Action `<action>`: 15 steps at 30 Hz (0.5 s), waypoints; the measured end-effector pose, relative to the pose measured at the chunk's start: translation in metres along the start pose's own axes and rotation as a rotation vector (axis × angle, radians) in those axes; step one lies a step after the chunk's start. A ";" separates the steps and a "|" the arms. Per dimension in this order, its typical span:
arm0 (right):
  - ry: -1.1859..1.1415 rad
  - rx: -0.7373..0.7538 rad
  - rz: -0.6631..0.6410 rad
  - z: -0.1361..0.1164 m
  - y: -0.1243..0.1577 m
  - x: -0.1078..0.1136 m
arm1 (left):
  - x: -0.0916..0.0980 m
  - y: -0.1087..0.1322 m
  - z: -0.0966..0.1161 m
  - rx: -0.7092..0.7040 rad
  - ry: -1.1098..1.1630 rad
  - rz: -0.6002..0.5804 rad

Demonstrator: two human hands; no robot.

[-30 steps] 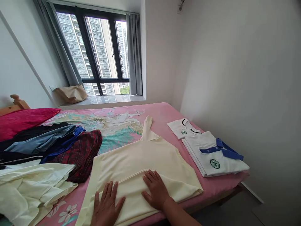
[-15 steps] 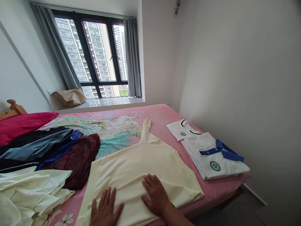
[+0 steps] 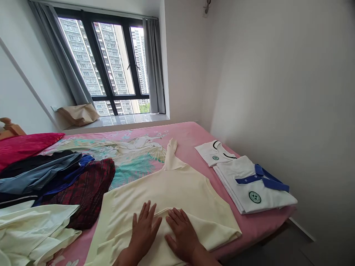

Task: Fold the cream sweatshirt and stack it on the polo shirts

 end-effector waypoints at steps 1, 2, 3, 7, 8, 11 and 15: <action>-0.002 0.005 0.003 0.000 0.000 0.000 | -0.004 -0.008 0.011 -0.028 0.033 -0.017; -0.007 0.009 0.006 0.001 -0.001 0.001 | -0.010 -0.014 0.020 -0.046 0.058 -0.038; -0.012 0.010 0.009 0.002 -0.001 0.001 | -0.017 -0.020 0.027 -0.051 0.072 -0.058; -0.049 0.012 0.048 0.009 0.002 -0.003 | -0.045 -0.028 0.031 -0.035 0.036 -0.002; -0.063 0.010 0.065 0.011 0.004 -0.005 | -0.049 -0.027 0.029 -0.040 0.020 0.039; -0.143 -0.001 0.130 0.015 0.004 -0.010 | -0.058 -0.023 0.025 -0.071 0.002 0.137; -0.315 -0.194 0.275 0.034 -0.043 -0.002 | -0.066 -0.022 0.022 -0.103 0.002 0.171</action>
Point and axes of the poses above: each hand's wrist, its own y-axis away from the middle knuckle, its own x-axis out of the back of the hand, z = x × y, the point moved 3 cm from there along -y, towards the middle knuckle, and after that the axes turned 11 degrees about z, right-handed, at the moved point
